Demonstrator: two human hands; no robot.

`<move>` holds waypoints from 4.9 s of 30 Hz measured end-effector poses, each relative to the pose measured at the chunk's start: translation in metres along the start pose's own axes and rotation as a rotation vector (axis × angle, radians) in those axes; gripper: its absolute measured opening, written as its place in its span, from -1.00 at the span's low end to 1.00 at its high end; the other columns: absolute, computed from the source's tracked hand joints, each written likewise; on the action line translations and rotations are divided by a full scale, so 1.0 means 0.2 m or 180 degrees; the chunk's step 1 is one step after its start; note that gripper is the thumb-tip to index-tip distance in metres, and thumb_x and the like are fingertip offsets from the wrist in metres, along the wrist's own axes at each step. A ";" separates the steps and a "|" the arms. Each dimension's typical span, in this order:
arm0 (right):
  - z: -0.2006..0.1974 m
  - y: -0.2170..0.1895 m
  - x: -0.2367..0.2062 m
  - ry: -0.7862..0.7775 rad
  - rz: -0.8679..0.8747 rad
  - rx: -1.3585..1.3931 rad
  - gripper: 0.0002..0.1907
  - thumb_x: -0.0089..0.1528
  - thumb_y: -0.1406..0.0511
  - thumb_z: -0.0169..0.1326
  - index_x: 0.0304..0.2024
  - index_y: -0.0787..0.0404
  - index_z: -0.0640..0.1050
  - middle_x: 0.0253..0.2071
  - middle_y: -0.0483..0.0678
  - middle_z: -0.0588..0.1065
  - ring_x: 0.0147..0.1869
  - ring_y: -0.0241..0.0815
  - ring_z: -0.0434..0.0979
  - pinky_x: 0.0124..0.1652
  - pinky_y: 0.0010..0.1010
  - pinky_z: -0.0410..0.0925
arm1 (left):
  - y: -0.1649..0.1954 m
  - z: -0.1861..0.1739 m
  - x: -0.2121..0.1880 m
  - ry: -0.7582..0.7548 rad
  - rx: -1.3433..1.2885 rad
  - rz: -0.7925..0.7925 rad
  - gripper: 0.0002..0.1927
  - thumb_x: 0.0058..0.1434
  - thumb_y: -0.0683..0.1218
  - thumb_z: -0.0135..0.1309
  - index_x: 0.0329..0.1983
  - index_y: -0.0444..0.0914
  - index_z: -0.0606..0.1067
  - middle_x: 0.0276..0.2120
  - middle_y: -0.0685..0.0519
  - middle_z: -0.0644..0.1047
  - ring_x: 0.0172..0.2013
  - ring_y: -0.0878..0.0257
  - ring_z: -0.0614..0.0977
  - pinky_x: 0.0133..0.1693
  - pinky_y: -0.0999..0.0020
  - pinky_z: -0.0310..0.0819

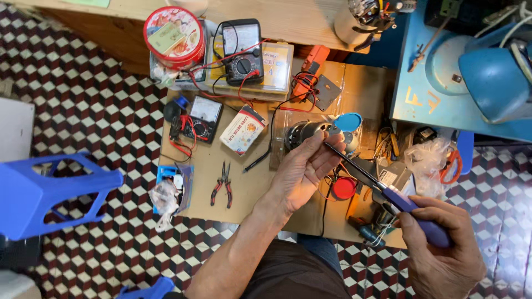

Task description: The person uses a screwdriver to remove screws from a small motor housing, then uses pliers to adjust internal wires and components. The person continues to manipulate the motor and its wiring throughout the clip.

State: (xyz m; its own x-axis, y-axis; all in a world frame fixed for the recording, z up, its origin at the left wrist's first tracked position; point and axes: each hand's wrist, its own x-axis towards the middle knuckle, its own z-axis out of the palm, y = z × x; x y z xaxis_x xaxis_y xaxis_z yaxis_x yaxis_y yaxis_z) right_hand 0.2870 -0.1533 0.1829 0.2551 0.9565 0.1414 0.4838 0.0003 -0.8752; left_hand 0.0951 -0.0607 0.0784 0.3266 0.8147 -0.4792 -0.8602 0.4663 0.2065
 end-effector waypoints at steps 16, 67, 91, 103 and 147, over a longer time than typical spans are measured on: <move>0.21 -0.33 -0.43 0.0815 0.0612 -0.0221 -0.85 0.32 0.51 0.16 -0.07 0.35 0.50 0.04 0.03 0.55 -0.05 -0.32 0.58 -0.03 -0.53 0.49 | 0.17 -0.11 -0.15 -0.0327 0.0370 -0.0730 -0.66 0.34 0.02 0.15 0.00 -0.33 0.53 -0.04 -0.07 0.63 -0.01 0.19 0.68 0.01 0.34 0.65; 0.33 0.58 0.55 -0.0259 0.0548 -0.0116 -0.84 0.32 0.37 0.21 -0.07 0.29 0.56 -0.19 -0.07 0.60 -0.09 -0.33 0.59 -0.05 -0.47 0.46 | 0.17 -0.04 0.46 -0.1397 0.6208 0.0875 -0.18 -0.01 -0.09 0.41 0.31 -0.24 0.31 0.32 -0.14 0.36 0.33 -0.07 0.40 0.28 0.13 0.32; 0.33 0.78 0.61 -0.0856 0.1340 0.0359 -0.85 0.22 0.38 0.23 -0.17 0.27 0.58 -0.29 -0.11 0.56 -0.20 -0.37 0.53 -0.18 -0.51 0.43 | 0.19 -0.06 0.58 -0.1403 0.6132 0.0120 -0.24 -0.04 -0.08 0.43 0.25 -0.19 0.39 0.29 -0.14 0.45 0.29 -0.06 0.48 0.24 0.13 0.42; 0.34 0.77 0.60 -0.1030 0.1445 0.0264 -0.83 0.22 0.33 0.21 -0.14 0.22 0.57 -0.29 -0.11 0.58 -0.17 -0.36 0.57 -0.16 -0.50 0.45 | 0.19 -0.06 0.58 -0.1350 0.6075 0.0080 -0.24 -0.04 -0.11 0.42 0.26 -0.18 0.40 0.30 -0.13 0.44 0.30 -0.06 0.47 0.24 0.13 0.41; 0.32 0.63 0.86 -0.2102 -0.0246 0.0103 -0.81 0.17 0.36 0.21 -0.17 0.21 0.54 -0.31 -0.03 0.55 -0.27 -0.07 0.59 -0.28 -0.35 0.44 | 0.20 -0.04 0.61 -0.1734 0.6177 0.0725 -0.21 -0.05 -0.12 0.43 0.24 -0.18 0.32 0.20 -0.08 0.46 0.22 -0.07 0.52 0.19 0.12 0.46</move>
State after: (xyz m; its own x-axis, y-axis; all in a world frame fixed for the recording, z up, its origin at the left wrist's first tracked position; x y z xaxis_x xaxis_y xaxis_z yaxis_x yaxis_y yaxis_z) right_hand 0.3377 0.0303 0.0672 -0.3509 0.9311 -0.1001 0.4522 0.0749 -0.8887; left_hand 0.0973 0.0551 0.0215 0.6737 0.7259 -0.1387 0.4559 -0.2606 0.8510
